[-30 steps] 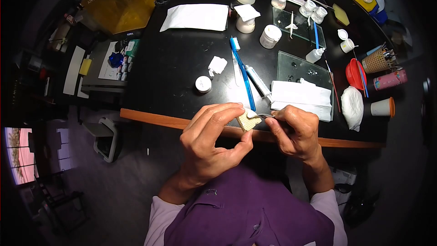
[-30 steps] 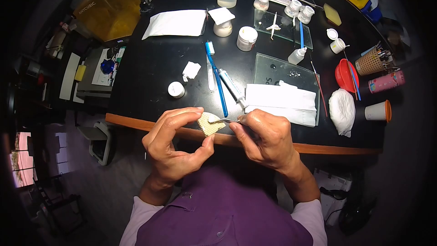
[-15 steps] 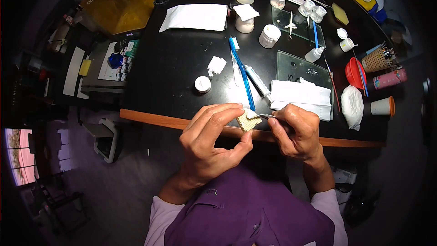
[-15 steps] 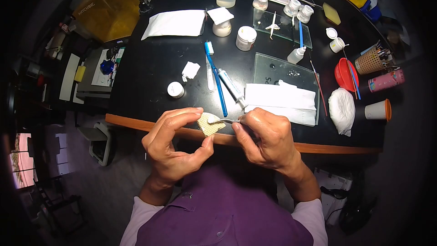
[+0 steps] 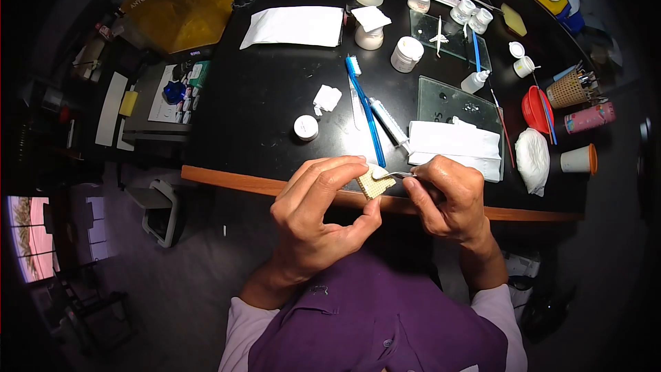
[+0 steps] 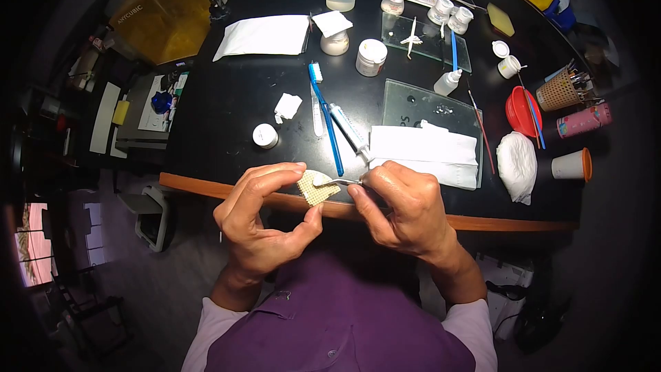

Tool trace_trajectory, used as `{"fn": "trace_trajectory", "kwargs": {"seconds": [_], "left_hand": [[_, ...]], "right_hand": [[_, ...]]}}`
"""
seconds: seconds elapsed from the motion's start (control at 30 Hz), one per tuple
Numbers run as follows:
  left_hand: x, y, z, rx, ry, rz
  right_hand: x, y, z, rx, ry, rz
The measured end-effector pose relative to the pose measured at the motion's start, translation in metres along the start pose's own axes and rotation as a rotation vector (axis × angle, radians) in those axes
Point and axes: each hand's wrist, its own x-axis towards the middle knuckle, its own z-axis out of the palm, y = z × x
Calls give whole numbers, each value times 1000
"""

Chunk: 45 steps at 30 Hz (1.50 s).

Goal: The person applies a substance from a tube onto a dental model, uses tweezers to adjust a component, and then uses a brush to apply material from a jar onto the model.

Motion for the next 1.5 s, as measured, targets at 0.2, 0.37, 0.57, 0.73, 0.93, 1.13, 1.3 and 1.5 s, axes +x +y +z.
{"fn": "trace_trajectory", "kwargs": {"seconds": [0.2, 0.37, 0.57, 0.73, 0.93, 1.13, 1.3, 1.5], "left_hand": [[0, 0, 0, -2, 0, -6], [-1, -1, 0, -5, 0, -6], [-1, -1, 1, -6, -1, -12], [-1, -2, 1, -7, 2, -13], [-1, -2, 1, -7, 7, -26], [-4, -5, 1, 24, -3, 0], [-15, -13, 7, 13, 44, -13], [-37, -28, 8, 38, 80, -70]], "right_hand": [[0, 2, 1, -30, -11, -8], [1, 2, 0, -35, -14, -8], [1, 5, 0, -36, -19, -23], [0, 6, 0, -29, -17, -36], [0, 6, -1, -26, -18, -61], [-3, 4, -1, -36, 44, -42], [-6, -5, 1, 164, 171, 140], [-8, -9, 11, 43, 121, 233]]}}
